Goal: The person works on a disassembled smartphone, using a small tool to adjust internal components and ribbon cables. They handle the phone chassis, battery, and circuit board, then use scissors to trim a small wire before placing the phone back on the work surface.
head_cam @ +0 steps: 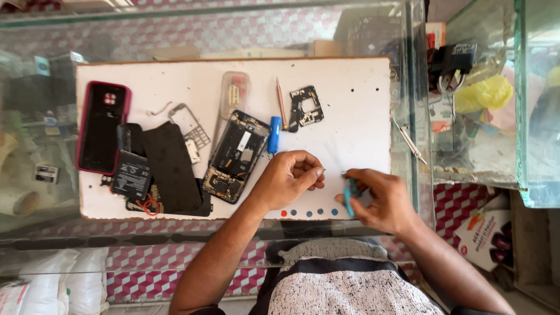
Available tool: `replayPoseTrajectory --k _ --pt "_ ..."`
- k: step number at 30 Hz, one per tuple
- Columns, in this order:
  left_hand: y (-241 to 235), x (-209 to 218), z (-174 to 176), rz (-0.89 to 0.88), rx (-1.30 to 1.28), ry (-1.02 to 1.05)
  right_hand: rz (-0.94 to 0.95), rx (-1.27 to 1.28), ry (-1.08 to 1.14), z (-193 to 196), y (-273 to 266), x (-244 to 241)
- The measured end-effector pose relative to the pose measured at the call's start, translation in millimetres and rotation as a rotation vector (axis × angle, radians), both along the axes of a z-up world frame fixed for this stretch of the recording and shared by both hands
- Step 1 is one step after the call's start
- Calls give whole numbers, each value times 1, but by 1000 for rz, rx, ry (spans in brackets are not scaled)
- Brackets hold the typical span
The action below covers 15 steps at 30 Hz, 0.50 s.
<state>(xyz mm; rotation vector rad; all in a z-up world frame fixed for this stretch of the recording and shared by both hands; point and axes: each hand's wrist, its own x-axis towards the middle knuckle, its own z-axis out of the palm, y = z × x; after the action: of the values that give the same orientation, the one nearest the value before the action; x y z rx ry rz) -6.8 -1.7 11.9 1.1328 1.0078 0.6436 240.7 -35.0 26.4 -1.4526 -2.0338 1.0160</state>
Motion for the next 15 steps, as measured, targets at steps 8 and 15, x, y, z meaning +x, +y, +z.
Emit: replayPoseTrajectory --k 8,15 --pt "-14 3 -19 185 855 519 -204 218 -517 25 14 26" --pt "-20 14 -15 13 690 651 32 32 -958 33 42 34"
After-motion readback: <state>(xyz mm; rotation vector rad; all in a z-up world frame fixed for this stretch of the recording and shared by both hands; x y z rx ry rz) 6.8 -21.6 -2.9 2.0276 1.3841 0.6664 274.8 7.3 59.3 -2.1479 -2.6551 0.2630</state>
